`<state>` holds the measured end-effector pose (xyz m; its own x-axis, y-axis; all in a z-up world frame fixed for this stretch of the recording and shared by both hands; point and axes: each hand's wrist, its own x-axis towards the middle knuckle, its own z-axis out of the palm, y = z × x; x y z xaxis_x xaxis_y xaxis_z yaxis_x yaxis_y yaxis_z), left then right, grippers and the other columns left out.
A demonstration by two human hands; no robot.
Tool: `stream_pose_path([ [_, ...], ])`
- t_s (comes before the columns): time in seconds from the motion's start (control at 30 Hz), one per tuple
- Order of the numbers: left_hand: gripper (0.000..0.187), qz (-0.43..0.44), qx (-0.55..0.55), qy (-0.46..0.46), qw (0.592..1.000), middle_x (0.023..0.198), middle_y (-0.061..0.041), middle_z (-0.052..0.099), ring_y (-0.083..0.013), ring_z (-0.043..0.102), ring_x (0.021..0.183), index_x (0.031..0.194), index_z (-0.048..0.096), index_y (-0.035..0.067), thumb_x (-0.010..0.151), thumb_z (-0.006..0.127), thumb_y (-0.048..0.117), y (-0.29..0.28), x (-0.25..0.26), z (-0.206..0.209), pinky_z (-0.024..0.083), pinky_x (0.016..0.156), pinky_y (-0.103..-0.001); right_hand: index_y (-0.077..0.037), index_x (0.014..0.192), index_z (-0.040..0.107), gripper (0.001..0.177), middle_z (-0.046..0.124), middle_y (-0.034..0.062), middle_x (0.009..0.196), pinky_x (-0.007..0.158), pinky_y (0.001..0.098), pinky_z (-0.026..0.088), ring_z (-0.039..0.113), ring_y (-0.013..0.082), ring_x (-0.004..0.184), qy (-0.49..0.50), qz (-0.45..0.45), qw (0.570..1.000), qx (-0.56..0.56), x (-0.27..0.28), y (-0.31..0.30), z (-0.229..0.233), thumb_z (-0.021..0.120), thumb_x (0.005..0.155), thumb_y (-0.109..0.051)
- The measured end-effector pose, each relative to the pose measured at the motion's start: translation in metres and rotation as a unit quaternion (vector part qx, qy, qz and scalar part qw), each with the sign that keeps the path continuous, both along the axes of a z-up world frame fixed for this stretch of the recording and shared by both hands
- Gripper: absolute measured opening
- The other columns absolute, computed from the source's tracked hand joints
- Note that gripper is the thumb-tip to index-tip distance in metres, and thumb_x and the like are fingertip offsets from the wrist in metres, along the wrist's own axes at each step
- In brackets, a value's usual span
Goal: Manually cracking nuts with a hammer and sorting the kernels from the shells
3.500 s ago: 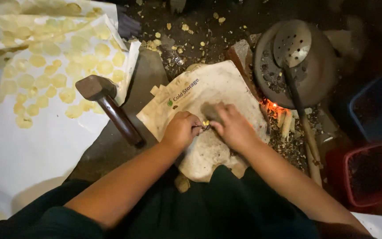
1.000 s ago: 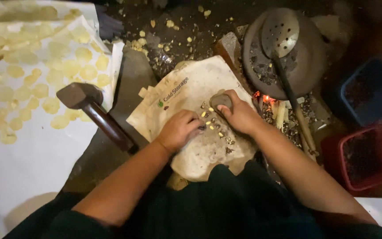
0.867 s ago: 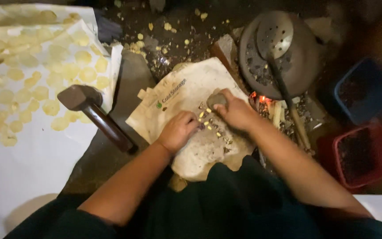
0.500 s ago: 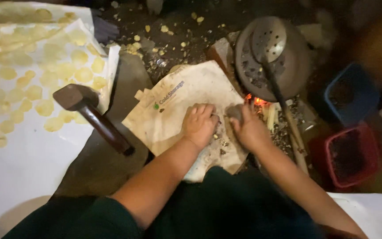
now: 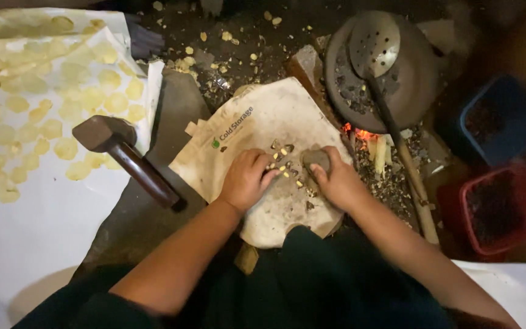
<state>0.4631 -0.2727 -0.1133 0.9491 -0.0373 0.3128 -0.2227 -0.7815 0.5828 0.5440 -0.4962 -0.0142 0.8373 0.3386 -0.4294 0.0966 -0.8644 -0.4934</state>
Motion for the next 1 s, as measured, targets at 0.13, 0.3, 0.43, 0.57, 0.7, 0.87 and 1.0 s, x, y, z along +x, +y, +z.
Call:
stream_pose_path([
  [0.13, 0.024, -0.050, 0.034, -0.010, 0.998, 0.106, -0.011, 0.061, -0.0352, 0.063, 0.101, 0.107, 0.064, 0.015, 0.090, 0.072, 0.031, -0.005, 0.005, -0.014, 0.052, 0.083, -0.047, -0.024, 0.143, 0.045, 0.052, 0.066, 0.0317, 0.124, 0.104, 0.0573, 0.048, 0.061, 0.0500, 0.122, 0.040, -0.016, 0.999, -0.023, 0.024, -0.014, -0.030, 0.058, 0.098, -0.049],
  [0.3, 0.016, -0.065, 0.093, -0.036, 0.993, 0.106, -0.007, 0.062, -0.0294, 0.063, 0.103, 0.106, 0.067, 0.018, 0.094, 0.065, 0.028, -0.004, 0.002, -0.011, 0.052, 0.082, -0.042, -0.021, 0.143, 0.043, 0.051, 0.067, 0.0359, 0.117, 0.103, 0.0599, 0.049, 0.063, 0.0523, 0.118, 0.044, -0.012, 0.997, -0.059, 0.005, 0.008, 0.006, 0.055, 0.099, -0.044],
  [0.43, 0.010, -0.040, 0.093, -0.073, 0.992, 0.106, -0.010, 0.062, -0.0322, 0.063, 0.102, 0.099, 0.070, 0.015, 0.092, 0.068, 0.023, -0.007, 0.001, 0.028, 0.051, 0.082, -0.045, -0.018, 0.142, 0.040, 0.051, 0.066, 0.0333, 0.122, 0.098, 0.0606, 0.053, 0.065, 0.0522, 0.115, 0.029, 0.050, 0.994, -0.092, -0.014, 0.011, 0.026, 0.052, 0.099, -0.044],
  [0.57, 0.012, -0.020, 0.068, -0.079, 0.994, 0.108, -0.008, 0.061, -0.0302, 0.061, 0.102, 0.102, 0.071, 0.019, 0.091, 0.070, 0.022, -0.023, 0.021, 0.035, 0.050, 0.083, -0.044, -0.021, 0.146, 0.039, 0.055, 0.063, 0.0324, 0.127, 0.099, 0.0624, 0.051, 0.063, 0.0540, 0.116, 0.030, 0.010, 0.995, -0.100, -0.009, 0.007, 0.033, 0.046, 0.101, -0.050],
  [0.7, 0.008, 0.013, 0.062, -0.035, 0.997, 0.109, -0.002, 0.061, -0.0275, 0.058, 0.108, 0.093, 0.073, 0.023, 0.085, 0.073, 0.026, -0.062, 0.052, 0.004, 0.047, 0.087, -0.044, -0.020, 0.145, 0.040, 0.052, 0.062, 0.0309, 0.126, 0.096, 0.0621, 0.053, 0.065, 0.0550, 0.113, -0.010, 0.025, 0.994, -0.108, 0.006, -0.014, 0.000, 0.050, 0.101, -0.045],
  [0.87, 0.027, 0.029, 0.056, 0.074, 0.995, 0.127, -0.008, 0.059, -0.0327, 0.053, 0.122, 0.113, 0.071, 0.017, 0.087, 0.069, 0.026, -0.051, 0.032, 0.020, 0.045, 0.095, -0.046, -0.013, 0.146, 0.041, 0.050, 0.059, 0.0344, 0.127, 0.092, 0.0645, 0.052, 0.063, 0.0585, 0.111, -0.059, 0.024, 0.997, -0.031, 0.004, 0.012, 0.024, 0.053, 0.103, -0.035],
  [1.0, 0.051, 0.021, 0.060, 0.015, 0.998, 0.136, -0.018, 0.055, -0.0390, 0.052, 0.133, 0.132, 0.061, 0.008, 0.084, 0.072, 0.020, -0.029, 0.003, 0.025, 0.045, 0.105, -0.051, -0.019, 0.146, 0.043, 0.051, 0.063, 0.0264, 0.117, 0.086, 0.0621, 0.056, 0.068, 0.0544, 0.101, -0.114, 0.125, 0.983, -0.077, 0.006, 0.008, 0.005, 0.055, 0.101, -0.040],
])
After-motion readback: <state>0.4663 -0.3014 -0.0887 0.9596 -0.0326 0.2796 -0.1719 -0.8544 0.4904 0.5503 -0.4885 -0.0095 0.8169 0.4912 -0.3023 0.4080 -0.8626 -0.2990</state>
